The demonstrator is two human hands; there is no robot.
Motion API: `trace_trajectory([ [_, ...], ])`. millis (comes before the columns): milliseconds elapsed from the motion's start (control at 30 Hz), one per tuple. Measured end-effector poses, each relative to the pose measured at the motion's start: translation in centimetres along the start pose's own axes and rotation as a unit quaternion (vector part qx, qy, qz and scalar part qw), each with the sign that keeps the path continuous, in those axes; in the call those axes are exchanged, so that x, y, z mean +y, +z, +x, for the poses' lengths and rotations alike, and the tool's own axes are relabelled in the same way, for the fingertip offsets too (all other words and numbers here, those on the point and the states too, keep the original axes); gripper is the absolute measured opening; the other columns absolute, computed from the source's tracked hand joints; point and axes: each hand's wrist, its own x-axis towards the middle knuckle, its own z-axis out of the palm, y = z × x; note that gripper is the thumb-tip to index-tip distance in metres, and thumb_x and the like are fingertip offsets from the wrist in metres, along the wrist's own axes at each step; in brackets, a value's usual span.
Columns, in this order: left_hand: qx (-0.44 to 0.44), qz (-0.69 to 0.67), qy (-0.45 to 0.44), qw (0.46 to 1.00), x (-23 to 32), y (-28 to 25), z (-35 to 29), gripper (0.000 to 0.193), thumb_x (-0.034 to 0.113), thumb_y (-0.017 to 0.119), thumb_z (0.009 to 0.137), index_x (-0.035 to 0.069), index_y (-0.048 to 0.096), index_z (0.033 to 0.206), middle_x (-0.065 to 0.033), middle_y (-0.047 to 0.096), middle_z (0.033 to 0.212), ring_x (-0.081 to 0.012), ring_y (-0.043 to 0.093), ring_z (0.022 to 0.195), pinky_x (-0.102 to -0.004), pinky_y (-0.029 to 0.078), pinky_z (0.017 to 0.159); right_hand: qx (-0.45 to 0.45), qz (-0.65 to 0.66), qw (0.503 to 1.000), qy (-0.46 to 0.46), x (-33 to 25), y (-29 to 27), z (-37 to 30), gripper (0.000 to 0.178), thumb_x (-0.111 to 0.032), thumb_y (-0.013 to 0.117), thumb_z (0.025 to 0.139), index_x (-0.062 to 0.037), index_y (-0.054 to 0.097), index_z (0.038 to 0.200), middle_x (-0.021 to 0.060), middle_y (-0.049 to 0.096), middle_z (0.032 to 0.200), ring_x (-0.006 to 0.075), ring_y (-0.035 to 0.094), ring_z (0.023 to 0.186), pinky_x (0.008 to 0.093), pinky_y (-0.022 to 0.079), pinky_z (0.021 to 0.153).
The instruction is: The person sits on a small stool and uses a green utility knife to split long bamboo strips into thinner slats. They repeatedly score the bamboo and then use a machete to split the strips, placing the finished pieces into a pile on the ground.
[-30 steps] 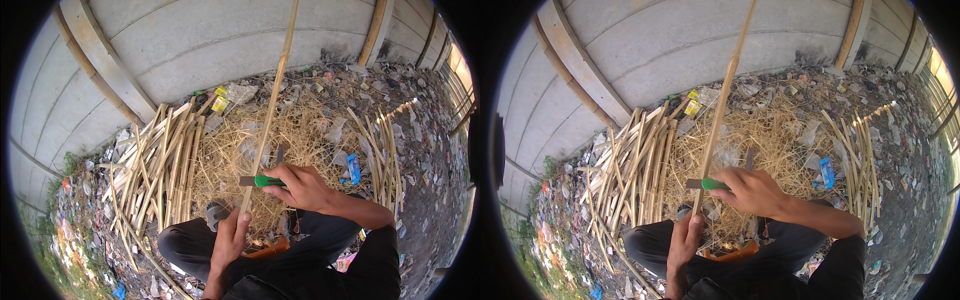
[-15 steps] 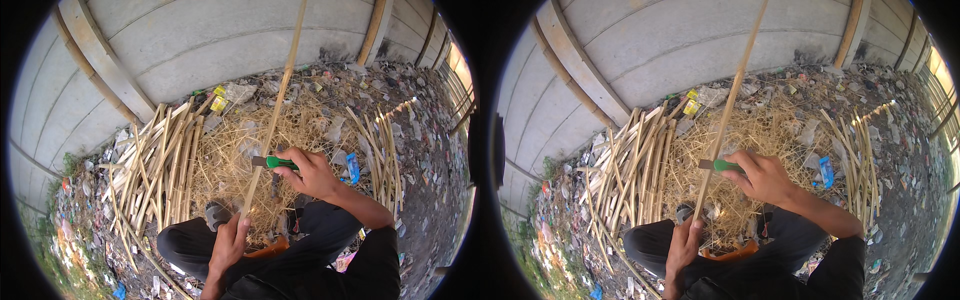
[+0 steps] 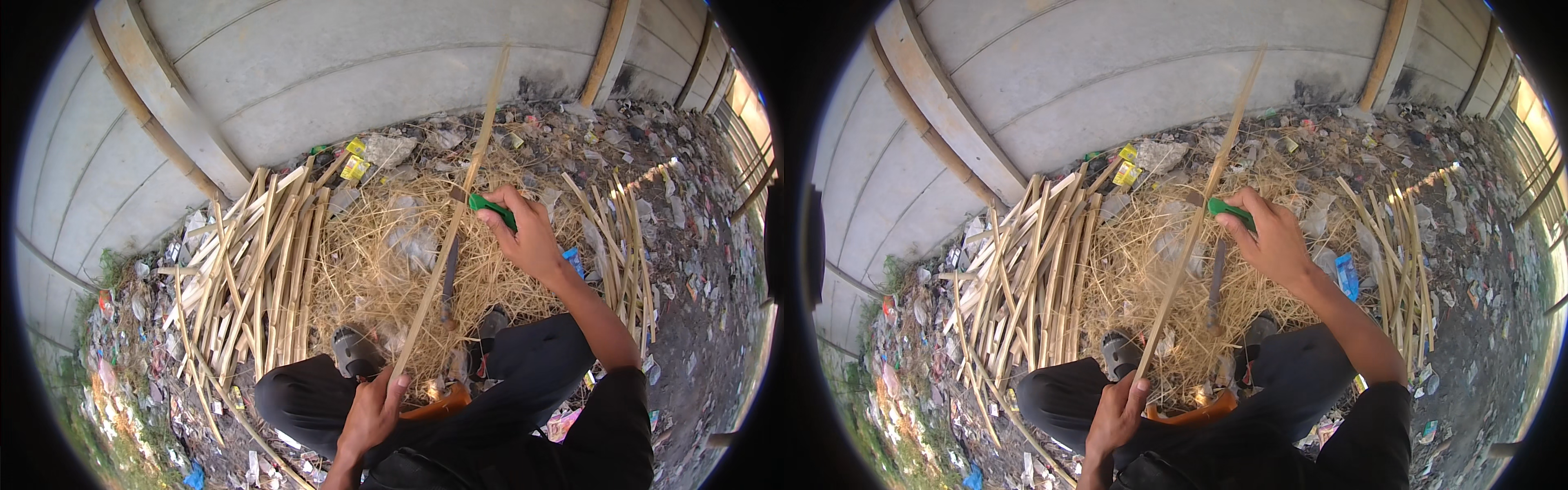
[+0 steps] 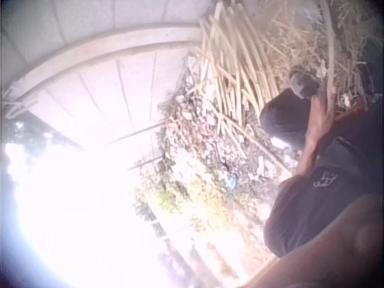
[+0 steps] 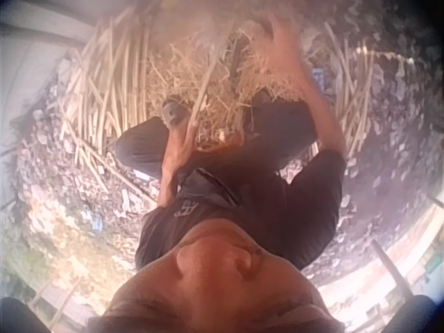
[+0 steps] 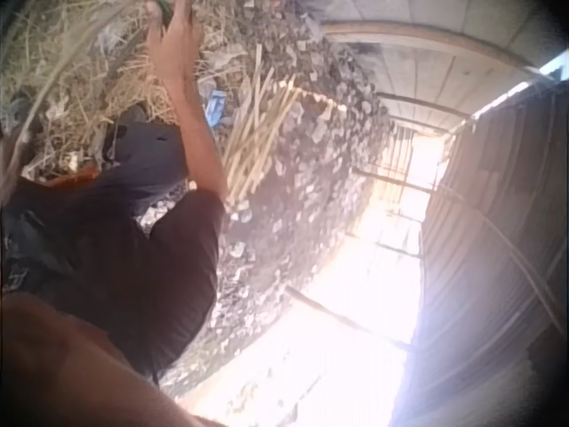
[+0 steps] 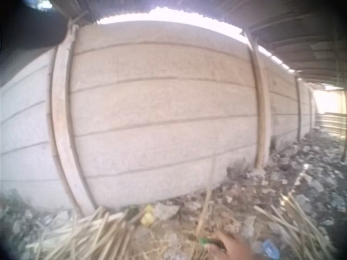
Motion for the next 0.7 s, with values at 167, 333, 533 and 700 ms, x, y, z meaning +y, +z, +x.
trace_trajectory([
  [167, -0.012, 0.013, -0.024, 1.000, -0.9, 0.0, -0.9, 0.041, 0.035, 0.048, 0.111, -0.002, 0.060, 0.102, -0.0193, 0.056, 0.063, -0.0419, 0.061, 0.060, -0.0455, 0.048, 0.060, -0.020, -0.053, 0.997, 0.052, 1.3, -1.2, 1.0, 0.026, -0.027, 0.067, 0.103, -0.0039, 0.059, 0.111, 0.0166, 0.075, 0.096, 0.0316, 0.075, 0.079, 0.0392, 0.055, 0.066],
  [333, -0.019, 0.028, -0.035, 0.999, -1.5, -0.4, -1.2, 0.041, 0.035, 0.049, 0.111, -0.003, 0.061, 0.100, -0.0203, 0.058, 0.065, -0.0438, 0.063, 0.062, -0.0458, 0.048, 0.060, 0.049, -0.040, 0.998, -0.013, 2.6, -0.2, 0.4, 0.024, -0.027, 0.066, 0.103, -0.0044, 0.061, 0.109, 0.0149, 0.073, 0.092, 0.0284, 0.068, 0.068, 0.0392, 0.051, 0.062],
  [533, 0.046, 0.034, -0.005, 0.998, -1.5, -1.0, -1.4, 0.040, 0.034, 0.058, 0.106, -0.005, 0.060, 0.096, -0.0217, 0.055, 0.062, -0.0385, 0.055, 0.054, -0.0431, 0.043, 0.056, -0.041, 0.193, 0.974, 0.112, 2.9, -0.5, 0.2, 0.029, -0.032, 0.066, 0.103, -0.0040, 0.063, 0.108, 0.0014, 0.055, 0.072, 0.0109, 0.049, 0.062, 0.0315, 0.043, 0.063],
  [700, 0.107, 0.148, 0.022, 0.983, -1.7, -1.4, -1.8, 0.041, 0.036, 0.071, 0.097, -0.003, 0.061, 0.094, -0.0213, 0.060, 0.062, -0.0416, 0.064, 0.059, -0.0456, 0.047, 0.057, -0.167, 0.084, 0.977, 0.103, 2.8, -3.2, 0.3, 0.028, -0.031, 0.080, 0.091, -0.0047, 0.071, 0.095, -0.0031, 0.050, 0.064, 0.0072, 0.044, 0.057, 0.0292, 0.037, 0.056],
])
